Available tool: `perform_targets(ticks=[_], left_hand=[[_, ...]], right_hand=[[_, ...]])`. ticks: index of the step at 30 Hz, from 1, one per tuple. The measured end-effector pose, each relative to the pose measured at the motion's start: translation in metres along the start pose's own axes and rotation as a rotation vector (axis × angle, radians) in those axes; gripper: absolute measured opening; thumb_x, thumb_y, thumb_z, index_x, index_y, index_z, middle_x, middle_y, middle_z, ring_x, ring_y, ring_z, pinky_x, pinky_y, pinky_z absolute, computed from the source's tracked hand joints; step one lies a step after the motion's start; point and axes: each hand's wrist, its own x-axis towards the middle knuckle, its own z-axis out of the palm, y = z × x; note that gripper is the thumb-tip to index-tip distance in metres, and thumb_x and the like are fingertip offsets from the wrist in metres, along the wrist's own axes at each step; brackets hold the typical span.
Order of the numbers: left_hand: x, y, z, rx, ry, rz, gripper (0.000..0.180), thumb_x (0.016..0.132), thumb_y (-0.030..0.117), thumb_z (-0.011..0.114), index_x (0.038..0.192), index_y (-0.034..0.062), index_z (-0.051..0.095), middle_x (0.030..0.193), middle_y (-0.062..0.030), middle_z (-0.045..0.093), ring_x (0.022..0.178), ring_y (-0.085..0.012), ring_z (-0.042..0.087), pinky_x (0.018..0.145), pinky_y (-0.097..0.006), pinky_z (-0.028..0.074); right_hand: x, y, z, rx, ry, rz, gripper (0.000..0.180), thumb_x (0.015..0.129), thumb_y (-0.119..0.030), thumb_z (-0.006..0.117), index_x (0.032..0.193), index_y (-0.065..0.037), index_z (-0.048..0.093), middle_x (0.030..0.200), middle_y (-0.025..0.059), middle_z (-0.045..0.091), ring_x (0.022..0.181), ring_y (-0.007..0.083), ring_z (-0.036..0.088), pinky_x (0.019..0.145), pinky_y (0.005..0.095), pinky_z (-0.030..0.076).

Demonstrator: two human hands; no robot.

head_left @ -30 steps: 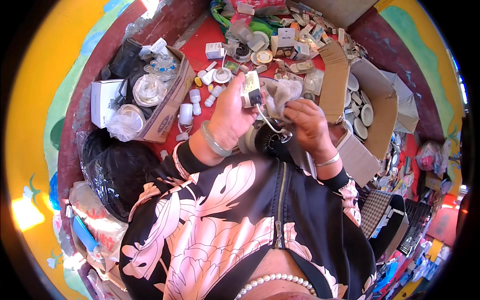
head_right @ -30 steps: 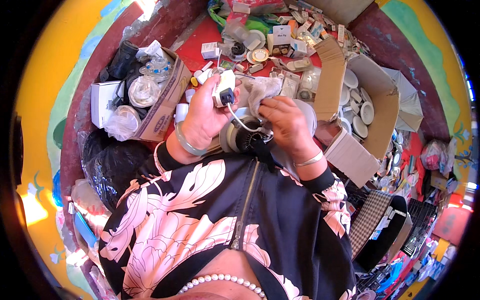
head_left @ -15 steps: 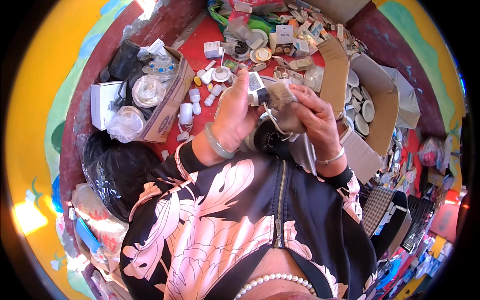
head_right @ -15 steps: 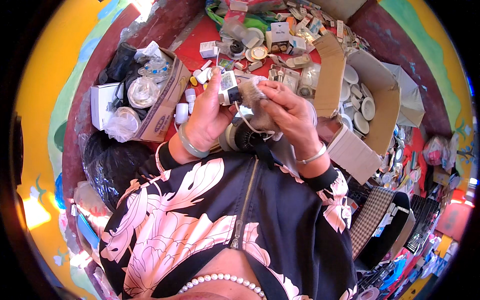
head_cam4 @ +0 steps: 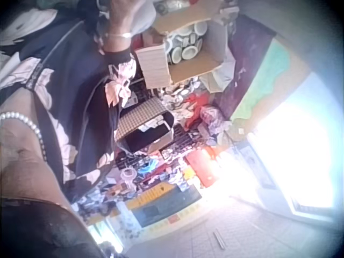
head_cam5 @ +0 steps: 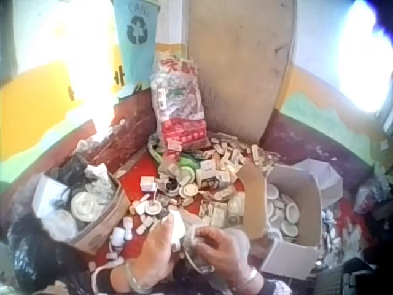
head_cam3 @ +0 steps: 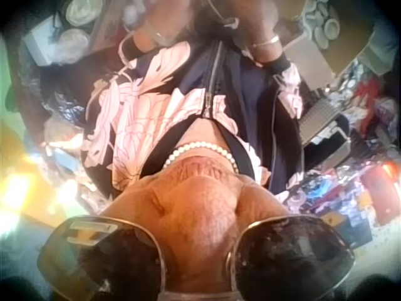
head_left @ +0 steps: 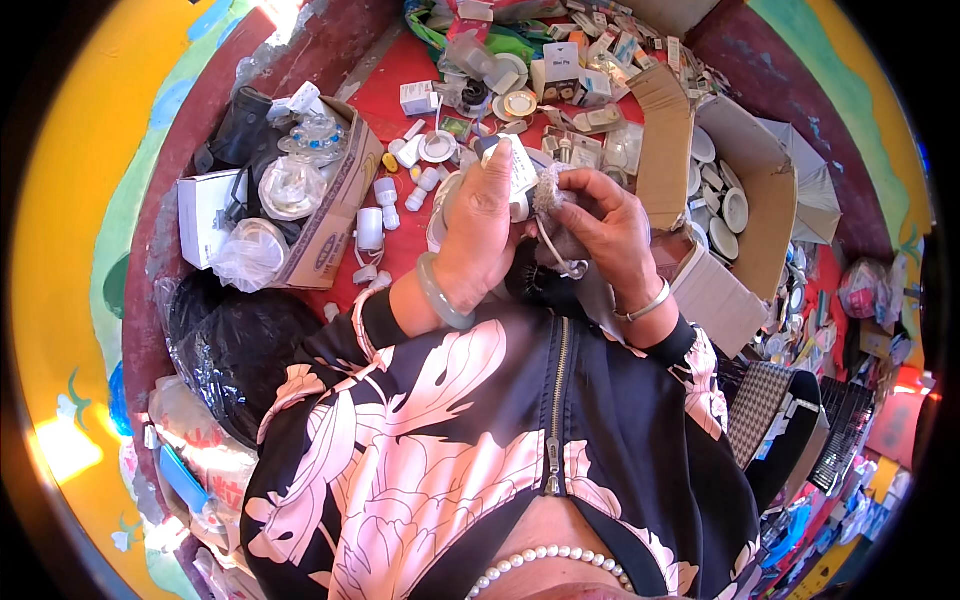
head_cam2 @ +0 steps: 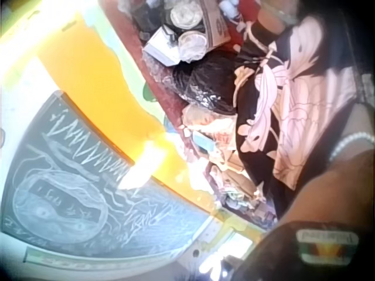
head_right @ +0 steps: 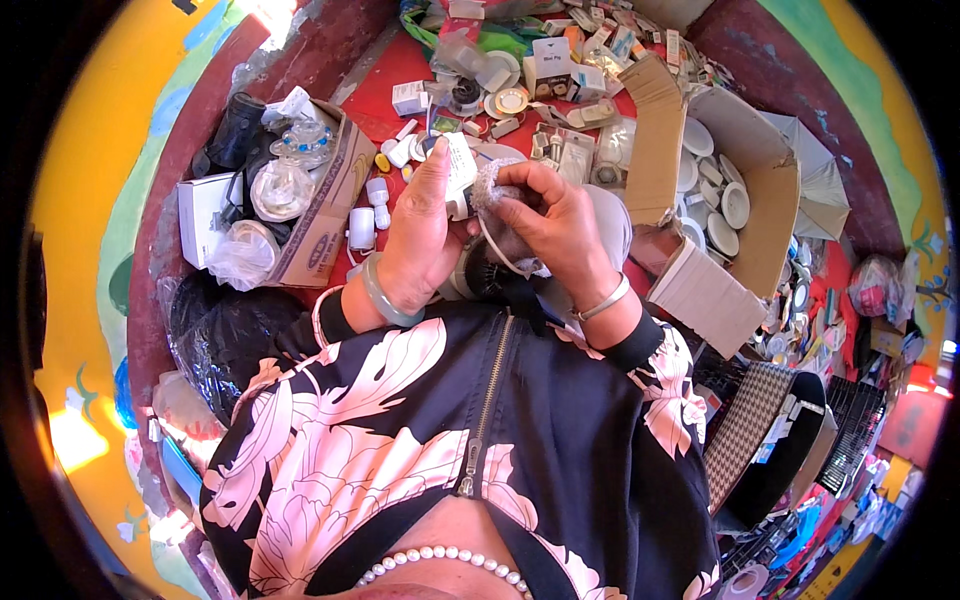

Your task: The person wipes a small recessed light fixture and then its driver module by hand with a cloth while surrounded by many similar electronic items on the floor.

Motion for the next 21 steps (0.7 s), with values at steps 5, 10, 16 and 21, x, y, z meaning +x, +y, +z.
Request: perform_targets(ticks=[5, 10, 16, 21], left_hand=[[-0.001, -0.004, -0.005, 0.028, -0.012, -0.016, 0.034, 0.093, 0.045, 0.047, 0.098, 0.0124, 0.054, 0.079, 0.0006, 0.058, 0.065, -0.0095, 0.053, 0.05, -0.024, 0.038], [-0.002, -0.003, 0.004, 0.037, 0.006, 0.042, 0.033, 0.096, 0.042, 0.042, 0.094, 0.0104, 0.051, 0.073, 0.0019, 0.051, 0.059, -0.0058, 0.048, 0.045, -0.021, 0.037], [-0.004, -0.005, 0.001, -0.012, -0.002, -0.007, 0.032, 0.095, 0.042, 0.045, 0.097, 0.0106, 0.052, 0.078, 0.0012, 0.055, 0.063, -0.0073, 0.051, 0.049, -0.022, 0.038], [-0.001, 0.002, 0.003, -0.124, 0.016, -0.127, 0.033, 0.093, 0.044, 0.049, 0.094, 0.0119, 0.055, 0.077, 0.0012, 0.058, 0.065, -0.0066, 0.054, 0.048, -0.021, 0.039]], right_hand=[[-0.006, -0.017, 0.009, -0.227, 0.026, -0.085, 0.015, 0.078, -0.002, 0.062, 0.092, 0.0, 0.058, 0.079, 0.0037, 0.061, 0.071, 0.0074, 0.057, 0.064, 0.0226, 0.047], [-0.008, -0.022, 0.015, -0.037, 0.048, 0.055, 0.01, 0.076, 0.0, 0.059, 0.085, 0.0, 0.053, 0.077, 0.0033, 0.06, 0.068, 0.0067, 0.057, 0.061, 0.0219, 0.046], [-0.005, -0.03, 0.009, -0.042, 0.003, 0.13, 0.013, 0.073, -0.001, 0.059, 0.084, -0.001, 0.054, 0.075, 0.002, 0.058, 0.07, 0.0069, 0.055, 0.061, 0.0201, 0.044], [-0.004, -0.01, 0.003, -0.289, 0.085, 0.081, 0.015, 0.071, -0.001, 0.057, 0.085, -0.001, 0.056, 0.081, 0.0026, 0.059, 0.075, 0.0084, 0.055, 0.066, 0.0203, 0.044]])
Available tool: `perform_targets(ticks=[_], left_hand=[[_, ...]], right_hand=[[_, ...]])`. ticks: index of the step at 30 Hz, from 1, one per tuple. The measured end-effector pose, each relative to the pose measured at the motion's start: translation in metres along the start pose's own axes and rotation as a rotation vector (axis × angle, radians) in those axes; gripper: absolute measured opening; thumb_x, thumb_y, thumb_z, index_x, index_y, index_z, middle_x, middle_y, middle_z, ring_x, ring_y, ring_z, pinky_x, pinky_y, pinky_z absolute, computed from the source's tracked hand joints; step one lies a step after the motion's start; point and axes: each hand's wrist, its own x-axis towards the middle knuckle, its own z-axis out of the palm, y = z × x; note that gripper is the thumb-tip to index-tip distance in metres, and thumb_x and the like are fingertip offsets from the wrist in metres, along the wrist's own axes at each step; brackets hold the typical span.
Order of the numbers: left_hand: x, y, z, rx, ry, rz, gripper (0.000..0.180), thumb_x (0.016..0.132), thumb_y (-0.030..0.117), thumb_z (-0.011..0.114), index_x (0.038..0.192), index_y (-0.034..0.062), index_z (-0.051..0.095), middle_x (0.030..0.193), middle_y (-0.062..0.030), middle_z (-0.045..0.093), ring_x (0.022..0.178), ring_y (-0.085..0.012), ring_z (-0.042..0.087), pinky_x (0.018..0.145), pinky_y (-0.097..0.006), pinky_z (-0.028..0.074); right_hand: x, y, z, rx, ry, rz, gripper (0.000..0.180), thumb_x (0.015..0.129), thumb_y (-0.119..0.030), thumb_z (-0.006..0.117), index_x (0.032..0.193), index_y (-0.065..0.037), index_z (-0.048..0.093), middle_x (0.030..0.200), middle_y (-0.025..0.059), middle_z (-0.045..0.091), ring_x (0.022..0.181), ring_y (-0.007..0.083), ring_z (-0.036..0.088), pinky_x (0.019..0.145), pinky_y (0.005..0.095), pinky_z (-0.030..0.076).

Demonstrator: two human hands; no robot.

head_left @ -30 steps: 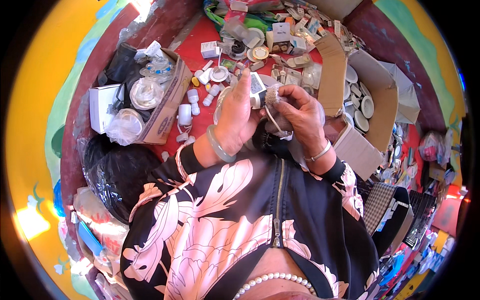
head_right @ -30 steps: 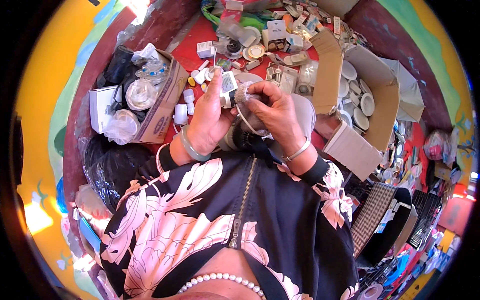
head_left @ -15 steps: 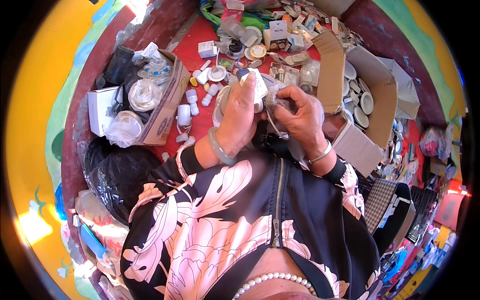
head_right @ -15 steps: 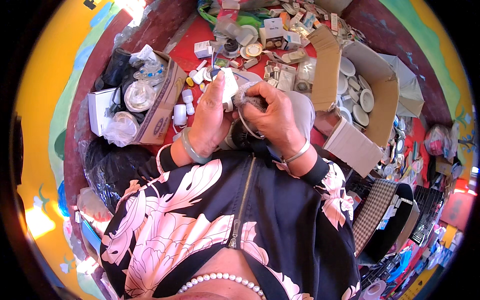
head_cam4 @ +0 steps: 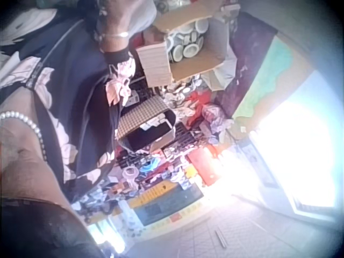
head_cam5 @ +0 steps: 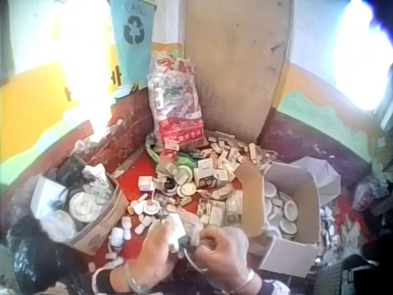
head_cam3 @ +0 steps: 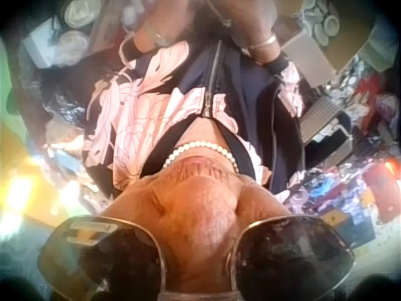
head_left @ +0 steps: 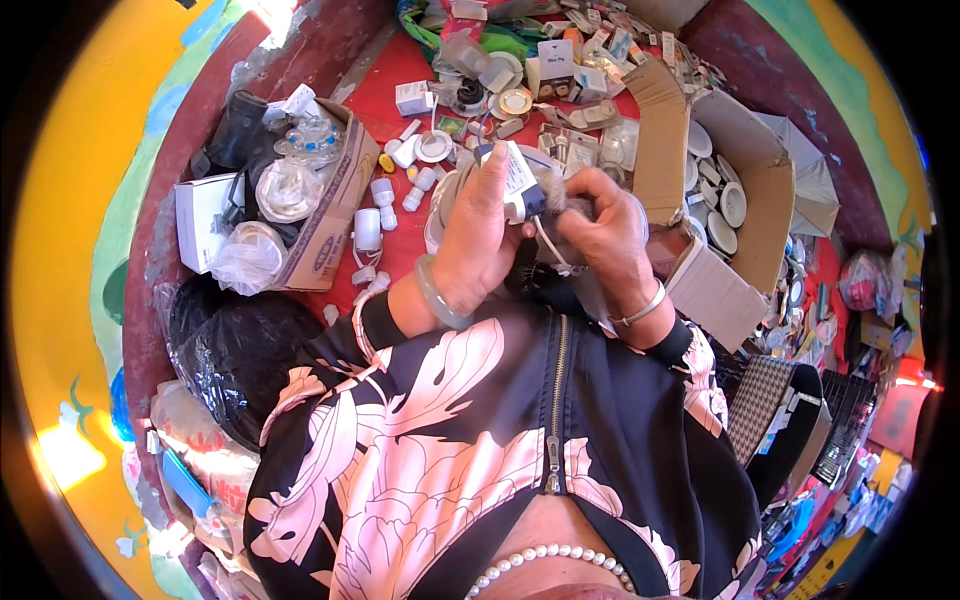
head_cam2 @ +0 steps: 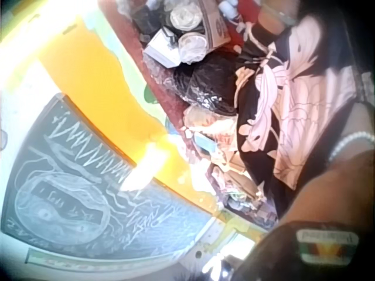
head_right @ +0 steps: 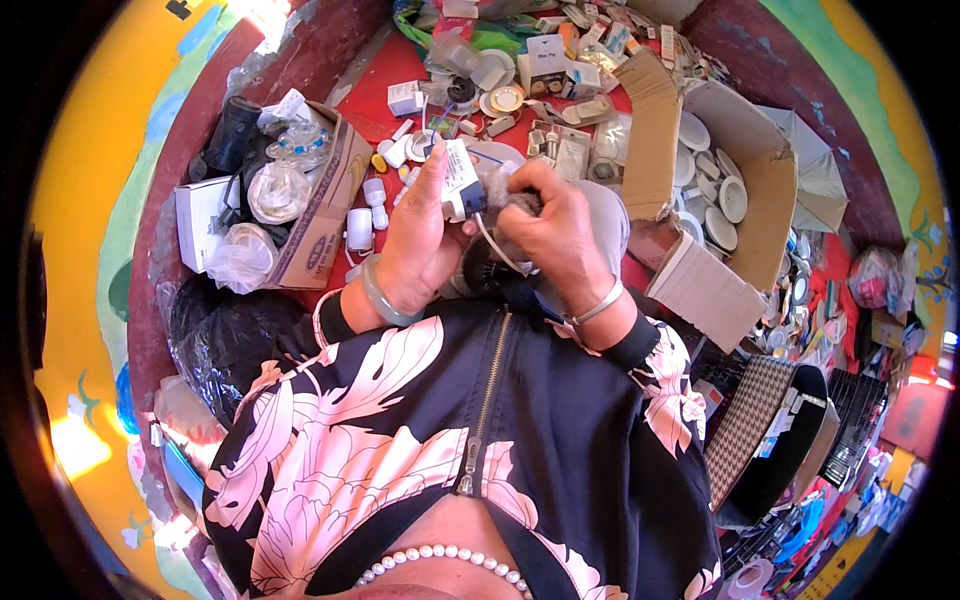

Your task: The person wipes a small recessed light fixture and then its driver module by hand with a cloth while surrounded by many similar electronic items on the floor.

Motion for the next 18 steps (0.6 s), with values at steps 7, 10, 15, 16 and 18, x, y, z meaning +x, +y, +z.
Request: perform_targets(ticks=[7, 10, 15, 16, 18], left_hand=[[0.002, 0.011, -0.008, -0.048, -0.012, -0.025, 0.035, 0.088, 0.046, 0.057, 0.09, 0.011, 0.056, 0.076, 0.0006, 0.06, 0.062, -0.0064, 0.054, 0.045, -0.02, 0.037], [0.001, 0.012, -0.004, -0.041, 0.017, -0.071, 0.037, 0.087, 0.047, 0.057, 0.088, 0.0104, 0.057, 0.075, 0.0005, 0.059, 0.06, -0.0062, 0.053, 0.044, -0.02, 0.035], [0.0, 0.012, 0.0, -0.027, 0.041, -0.062, 0.038, 0.088, 0.049, 0.056, 0.088, 0.0109, 0.057, 0.072, 0.0013, 0.058, 0.059, -0.0058, 0.052, 0.043, -0.019, 0.035], [0.0, 0.012, 0.001, -0.023, 0.029, -0.061, 0.038, 0.088, 0.049, 0.055, 0.088, 0.0113, 0.056, 0.072, 0.0016, 0.058, 0.058, -0.0057, 0.052, 0.043, -0.019, 0.035], [0.001, 0.008, -0.002, 0.026, 0.024, -0.037, 0.037, 0.088, 0.049, 0.054, 0.086, 0.0126, 0.055, 0.07, 0.0024, 0.057, 0.056, -0.005, 0.051, 0.041, -0.019, 0.034]], right_hand=[[0.006, 0.014, -0.029, 0.862, -0.186, 0.008, 0.023, 0.074, -0.003, 0.052, 0.097, -0.002, 0.054, 0.096, 0.0093, 0.061, 0.088, 0.0135, 0.058, 0.078, 0.0247, 0.045], [0.003, 0.021, -0.021, 0.727, -0.163, 0.075, 0.025, 0.079, -0.004, 0.057, 0.103, -0.002, 0.05, 0.089, 0.0054, 0.058, 0.08, 0.0085, 0.055, 0.072, 0.0213, 0.045], [-0.003, 0.008, -0.008, 0.185, -0.035, -0.171, 0.015, 0.079, -0.005, 0.063, 0.093, -0.001, 0.059, 0.077, -0.0015, 0.056, 0.071, 0.004, 0.05, 0.063, 0.0208, 0.043], [-0.007, -0.001, -0.004, 0.144, 0.028, -0.222, 0.013, 0.076, -0.003, 0.065, 0.089, -0.002, 0.062, 0.073, 0.0005, 0.057, 0.066, 0.0094, 0.054, 0.06, 0.0234, 0.044], [-0.006, -0.002, -0.003, -0.11, 0.075, -0.456, 0.017, 0.074, -0.002, 0.065, 0.091, -0.003, 0.062, 0.074, 0.0048, 0.059, 0.066, 0.0168, 0.057, 0.059, 0.0258, 0.045]])
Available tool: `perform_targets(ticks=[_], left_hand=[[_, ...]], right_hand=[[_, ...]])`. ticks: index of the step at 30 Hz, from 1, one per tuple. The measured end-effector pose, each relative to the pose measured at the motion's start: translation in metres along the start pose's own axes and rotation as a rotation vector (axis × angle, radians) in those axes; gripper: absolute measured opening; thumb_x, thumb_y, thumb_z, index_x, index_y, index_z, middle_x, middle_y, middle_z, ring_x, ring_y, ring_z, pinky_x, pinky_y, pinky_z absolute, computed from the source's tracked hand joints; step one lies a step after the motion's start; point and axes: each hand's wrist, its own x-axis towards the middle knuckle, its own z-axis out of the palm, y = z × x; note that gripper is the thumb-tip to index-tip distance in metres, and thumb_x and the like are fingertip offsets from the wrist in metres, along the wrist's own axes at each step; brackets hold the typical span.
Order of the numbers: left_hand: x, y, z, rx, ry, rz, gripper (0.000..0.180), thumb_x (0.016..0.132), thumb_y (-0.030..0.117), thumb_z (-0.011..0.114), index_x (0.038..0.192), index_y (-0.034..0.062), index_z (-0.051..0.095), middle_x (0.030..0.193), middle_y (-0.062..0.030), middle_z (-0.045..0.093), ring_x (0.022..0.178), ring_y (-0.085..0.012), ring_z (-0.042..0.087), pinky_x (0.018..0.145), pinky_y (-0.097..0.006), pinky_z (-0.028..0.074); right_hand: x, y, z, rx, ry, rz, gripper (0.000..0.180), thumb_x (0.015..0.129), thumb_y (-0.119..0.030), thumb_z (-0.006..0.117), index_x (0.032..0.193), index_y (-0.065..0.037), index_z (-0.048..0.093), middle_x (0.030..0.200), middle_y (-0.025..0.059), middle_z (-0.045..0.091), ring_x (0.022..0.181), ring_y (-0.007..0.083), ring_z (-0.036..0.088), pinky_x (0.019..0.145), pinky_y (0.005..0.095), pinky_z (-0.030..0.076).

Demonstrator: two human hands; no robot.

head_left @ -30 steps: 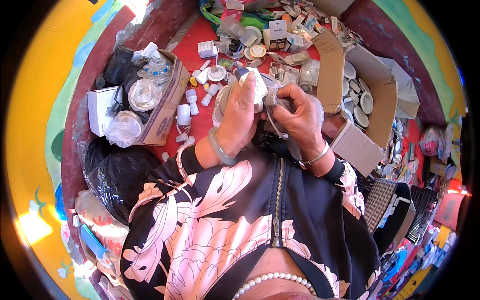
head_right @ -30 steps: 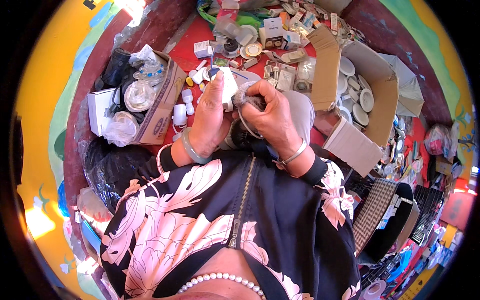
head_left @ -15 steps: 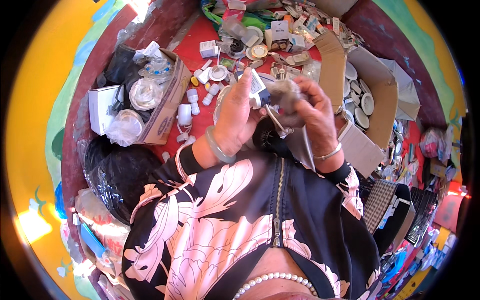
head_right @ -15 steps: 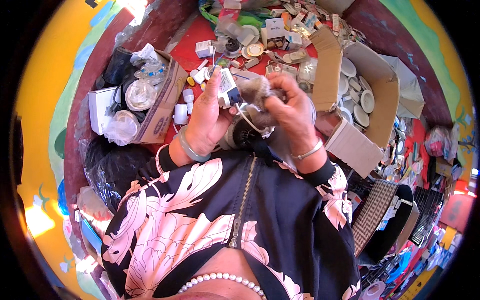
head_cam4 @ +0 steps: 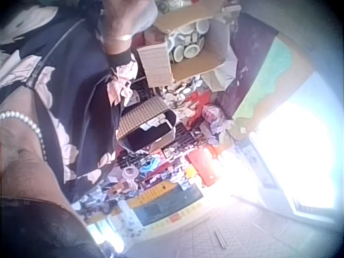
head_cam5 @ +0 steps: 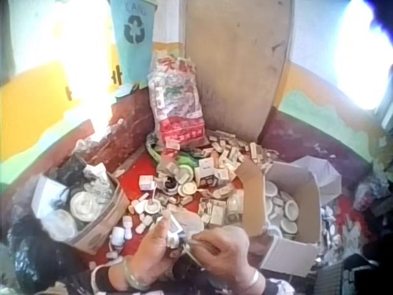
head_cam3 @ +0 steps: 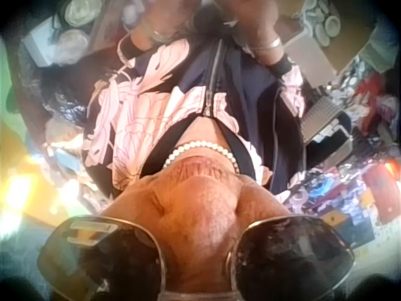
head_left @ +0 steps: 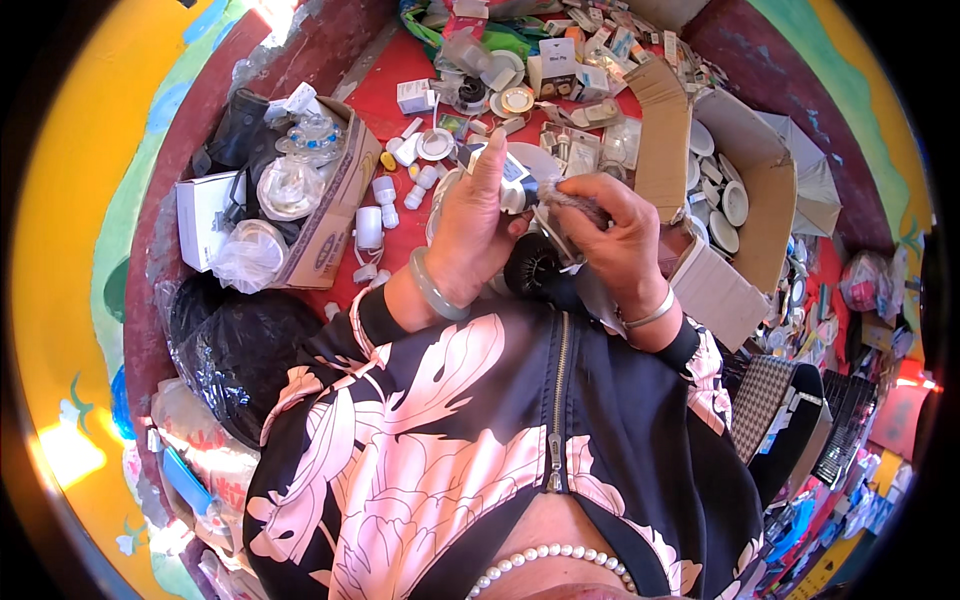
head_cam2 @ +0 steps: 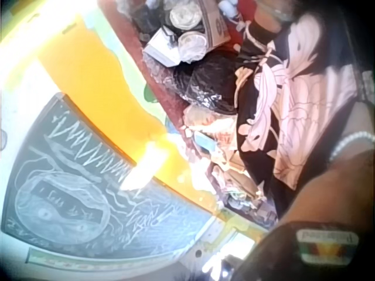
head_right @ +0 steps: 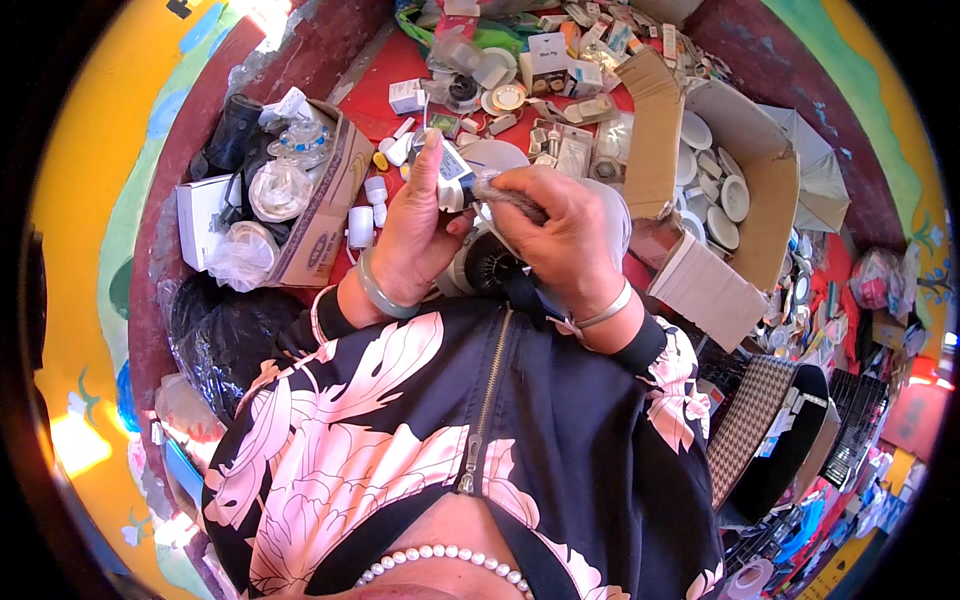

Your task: The person wipes a small recessed light fixture and then its driver module by hand with a cloth while surrounded by many similar electronic items on the floor.

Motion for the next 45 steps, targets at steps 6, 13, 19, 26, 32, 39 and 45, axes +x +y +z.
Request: perform_targets(ticks=[6, 13, 19, 26, 32, 39, 45], left_hand=[[-0.001, -0.006, 0.005, 0.088, 0.005, 0.065, 0.033, 0.091, 0.047, 0.051, 0.084, 0.0143, 0.052, 0.066, 0.0041, 0.053, 0.051, -0.0034, 0.047, 0.037, -0.017, 0.03], [-0.003, -0.009, -0.001, 0.09, -0.03, 0.052, 0.036, 0.09, 0.05, 0.05, 0.085, 0.0142, 0.052, 0.067, 0.0035, 0.053, 0.052, -0.0037, 0.047, 0.037, -0.018, 0.03], [-0.005, 0.0, 0.005, 0.018, -0.002, 0.029, 0.043, 0.088, 0.055, 0.05, 0.09, 0.0129, 0.052, 0.073, -0.0017, 0.058, 0.055, -0.0078, 0.052, 0.037, -0.019, 0.03], [-0.001, -0.009, -0.003, 0.1, -0.069, 0.053, 0.046, 0.088, 0.058, 0.047, 0.09, 0.0122, 0.053, 0.075, -0.003, 0.059, 0.053, -0.0083, 0.051, 0.035, -0.02, 0.028], [-0.001, -0.009, -0.001, 0.02, -0.103, -0.042, 0.043, 0.089, 0.055, 0.048, 0.09, 0.0122, 0.053, 0.073, -0.0012, 0.057, 0.053, -0.0077, 0.049, 0.037, -0.018, 0.029], [0.009, -0.005, -0.007, -0.189, 0.041, -0.129, 0.042, 0.088, 0.052, 0.052, 0.094, 0.0114, 0.054, 0.077, -0.0028, 0.059, 0.061, -0.0115, 0.054, 0.04, -0.017, 0.035], [0.009, -0.009, -0.009, -0.149, -0.071, -0.149, 0.04, 0.09, 0.051, 0.049, 0.094, 0.0115, 0.055, 0.079, -0.0019, 0.06, 0.06, -0.0092, 0.054, 0.039, -0.017, 0.034]], right_hand=[[0.002, -0.01, 0.003, -0.438, -0.019, -0.392, 0.015, 0.067, -0.004, 0.065, 0.08, -0.01, 0.061, 0.069, 0.0057, 0.054, 0.066, 0.0244, 0.057, 0.058, 0.0369, 0.047], [0.006, -0.003, -0.011, -0.08, -0.247, -0.066, 0.012, 0.074, -0.004, 0.063, 0.085, -0.003, 0.064, 0.073, 0.0062, 0.059, 0.066, 0.0195, 0.058, 0.058, 0.029, 0.045], [0.002, -0.003, -0.017, 0.189, -0.214, 0.241, 0.014, 0.079, -0.007, 0.064, 0.09, 0.002, 0.065, 0.078, 0.0056, 0.062, 0.069, 0.0088, 0.055, 0.06, 0.0243, 0.044], [0.001, -0.008, -0.006, 0.131, -0.13, 0.206, 0.012, 0.078, -0.007, 0.065, 0.087, 0.001, 0.063, 0.075, 0.0068, 0.062, 0.065, 0.0093, 0.055, 0.058, 0.0244, 0.044], [-0.003, -0.007, 0.003, 0.066, 0.157, 0.277, 0.012, 0.081, -0.008, 0.064, 0.091, 0.0, 0.062, 0.074, 0.0039, 0.061, 0.067, 0.0075, 0.054, 0.06, 0.0234, 0.044], [0.008, 0.014, -0.024, 0.67, 0.175, 0.437, 0.025, 0.086, -0.003, 0.059, 0.11, 0.002, 0.059, 0.096, 0.0013, 0.061, 0.084, 0.0086, 0.055, 0.077, 0.0225, 0.046], [0.004, 0.008, -0.013, 0.191, 0.01, -0.099, 0.025, 0.075, 0.007, 0.061, 0.096, -0.004, 0.066, 0.098, 0.0069, 0.058, 0.087, 0.0178, 0.058, 0.076, 0.0275, 0.046]])
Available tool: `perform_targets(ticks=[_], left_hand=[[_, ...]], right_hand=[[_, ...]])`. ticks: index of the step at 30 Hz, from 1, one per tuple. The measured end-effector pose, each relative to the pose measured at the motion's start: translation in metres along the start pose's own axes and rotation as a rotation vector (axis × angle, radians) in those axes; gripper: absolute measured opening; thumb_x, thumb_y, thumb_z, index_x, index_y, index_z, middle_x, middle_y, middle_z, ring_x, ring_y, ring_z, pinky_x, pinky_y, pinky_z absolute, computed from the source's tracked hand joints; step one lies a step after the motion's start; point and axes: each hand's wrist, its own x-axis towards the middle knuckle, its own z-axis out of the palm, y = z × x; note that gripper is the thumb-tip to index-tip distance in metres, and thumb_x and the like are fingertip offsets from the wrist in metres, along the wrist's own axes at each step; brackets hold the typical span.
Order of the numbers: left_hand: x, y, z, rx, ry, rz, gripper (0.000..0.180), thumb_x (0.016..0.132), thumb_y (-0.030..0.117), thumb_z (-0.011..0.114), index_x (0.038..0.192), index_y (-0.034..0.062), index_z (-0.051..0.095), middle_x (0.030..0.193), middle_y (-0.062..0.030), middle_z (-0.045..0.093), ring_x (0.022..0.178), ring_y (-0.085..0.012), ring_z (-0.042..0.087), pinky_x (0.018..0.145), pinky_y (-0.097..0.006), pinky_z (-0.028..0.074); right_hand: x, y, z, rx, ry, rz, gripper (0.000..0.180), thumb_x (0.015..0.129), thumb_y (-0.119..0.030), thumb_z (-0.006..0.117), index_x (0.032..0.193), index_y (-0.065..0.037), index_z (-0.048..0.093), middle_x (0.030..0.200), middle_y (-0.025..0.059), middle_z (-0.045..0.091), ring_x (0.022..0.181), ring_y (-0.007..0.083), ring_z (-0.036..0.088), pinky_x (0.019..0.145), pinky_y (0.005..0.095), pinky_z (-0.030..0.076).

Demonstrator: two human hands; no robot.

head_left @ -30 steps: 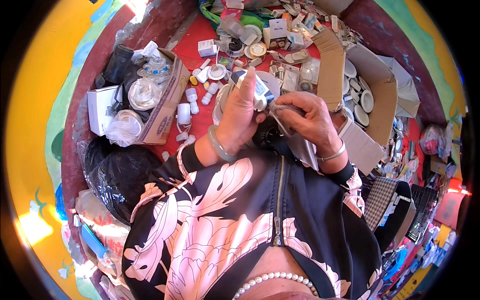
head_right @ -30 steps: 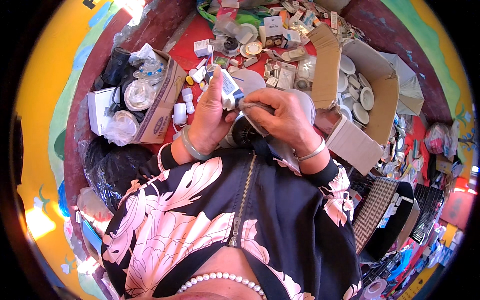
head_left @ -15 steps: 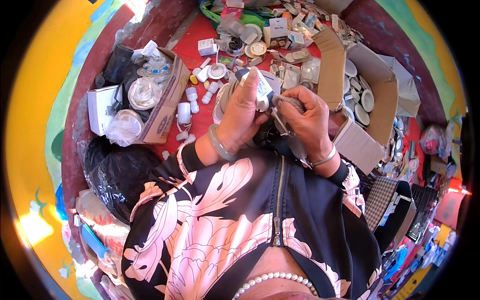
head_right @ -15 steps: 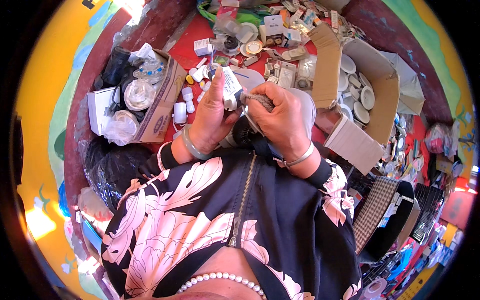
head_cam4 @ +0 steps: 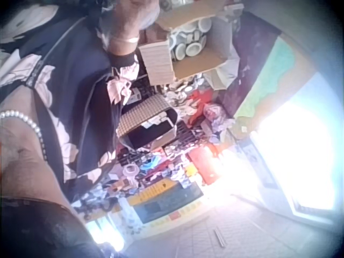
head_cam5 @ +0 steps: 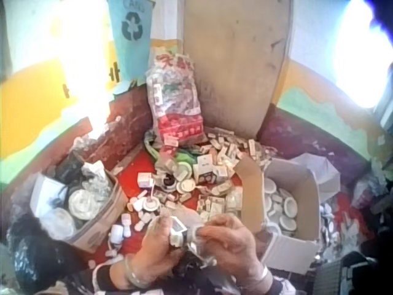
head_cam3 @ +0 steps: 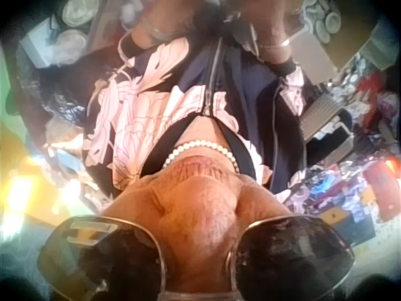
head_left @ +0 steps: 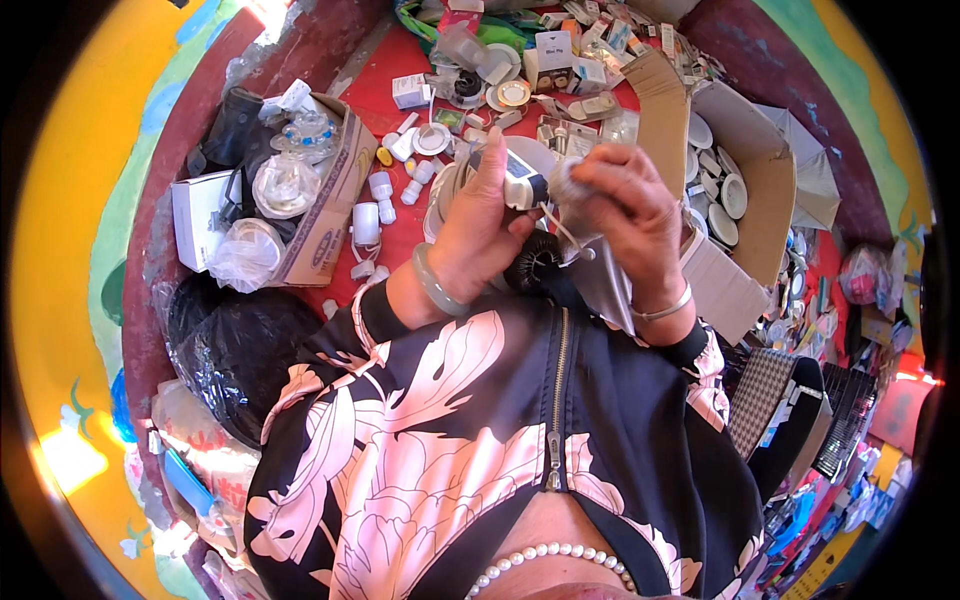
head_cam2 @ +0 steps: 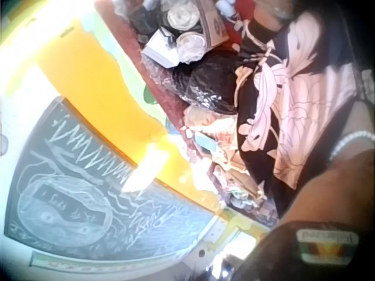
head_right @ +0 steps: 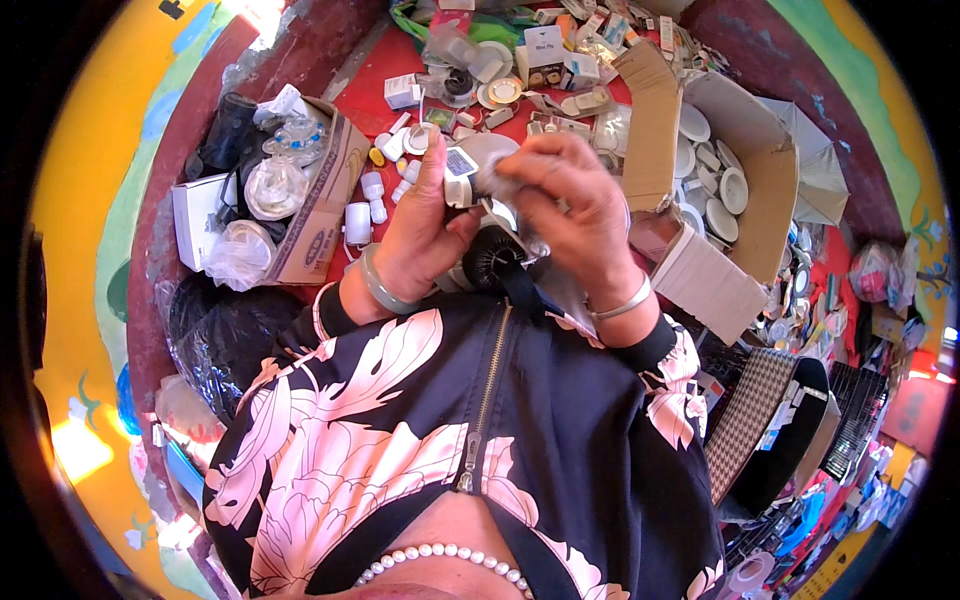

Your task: The person wipes a small recessed light fixture and then its driver module by hand with a cloth while surrounded by many similar electronic items on the floor.

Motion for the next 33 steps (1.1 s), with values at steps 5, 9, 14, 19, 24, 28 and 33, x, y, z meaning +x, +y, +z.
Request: perform_targets(ticks=[5, 9, 14, 19, 24, 28, 33], left_hand=[[0.0, -0.009, 0.011, 0.09, 0.015, 0.084, 0.04, 0.092, 0.052, 0.045, 0.09, 0.0126, 0.055, 0.074, 0.0024, 0.056, 0.056, -0.0043, 0.049, 0.038, -0.017, 0.029], [-0.002, -0.009, 0.003, 0.161, -0.01, 0.024, 0.041, 0.091, 0.053, 0.047, 0.088, 0.013, 0.054, 0.07, 0.0031, 0.055, 0.052, -0.004, 0.046, 0.037, -0.018, 0.027], [-0.006, 0.0, 0.003, 0.267, 0.012, 0.118, 0.04, 0.09, 0.053, 0.049, 0.081, 0.0151, 0.054, 0.067, 0.0037, 0.053, 0.049, -0.0043, 0.044, 0.037, -0.018, 0.026], [0.002, -0.006, -0.002, 0.22, -0.01, 0.123, 0.042, 0.093, 0.047, 0.046, 0.103, 0.0081, 0.057, 0.089, -0.0027, 0.062, 0.072, -0.0102, 0.058, 0.057, -0.023, 0.045], [0.0, -0.007, -0.002, 0.278, -0.032, 0.141, 0.042, 0.096, 0.043, 0.043, 0.108, 0.005, 0.056, 0.098, -0.0064, 0.062, 0.087, -0.0144, 0.06, 0.079, -0.031, 0.049], [0.002, -0.008, 0.002, 0.317, -0.055, 0.21, 0.034, 0.091, 0.046, 0.051, 0.092, 0.0117, 0.052, 0.075, 0.0011, 0.052, 0.06, -0.007, 0.046, 0.051, -0.024, 0.033], [-0.002, -0.003, 0.006, 0.346, -0.01, 0.143, 0.035, 0.089, 0.049, 0.052, 0.086, 0.0145, 0.052, 0.067, 0.0034, 0.052, 0.05, -0.0053, 0.045, 0.038, -0.02, 0.028]], right_hand=[[0.003, -0.012, 0.005, -0.306, -0.294, -0.236, 0.028, 0.065, 0.01, 0.06, 0.087, -0.005, 0.065, 0.091, 0.0104, 0.056, 0.083, 0.0285, 0.058, 0.07, 0.0335, 0.048], [0.0, -0.011, 0.002, -0.279, -0.283, -0.157, 0.026, 0.065, 0.009, 0.06, 0.086, -0.004, 0.065, 0.088, 0.0106, 0.057, 0.08, 0.0295, 0.059, 0.069, 0.035, 0.048], [0.004, -0.019, -0.012, -0.498, -0.092, -0.084, 0.023, 0.066, 0.007, 0.06, 0.086, -0.003, 0.065, 0.088, 0.0116, 0.057, 0.076, 0.0302, 0.059, 0.066, 0.0353, 0.048], [0.002, -0.028, 0.009, -0.546, -0.237, -0.321, 0.025, 0.066, 0.002, 0.061, 0.089, -0.005, 0.064, 0.088, 0.0084, 0.054, 0.077, 0.0261, 0.057, 0.064, 0.0346, 0.048], [-0.001, -0.028, 0.017, -0.664, -0.271, -0.402, 0.024, 0.065, -0.003, 0.062, 0.089, -0.004, 0.062, 0.088, 0.0056, 0.051, 0.081, 0.024, 0.054, 0.065, 0.0351, 0.048], [-0.001, -0.033, 0.015, -0.756, -0.255, -0.405, 0.024, 0.066, -0.006, 0.06, 0.09, -0.005, 0.062, 0.089, 0.0059, 0.051, 0.083, 0.0236, 0.054, 0.066, 0.0346, 0.047], [-0.004, -0.027, 0.017, -1.119, -0.133, -0.413, 0.023, 0.068, -0.009, 0.059, 0.091, -0.005, 0.062, 0.089, 0.0065, 0.051, 0.085, 0.0228, 0.053, 0.066, 0.0349, 0.047]])
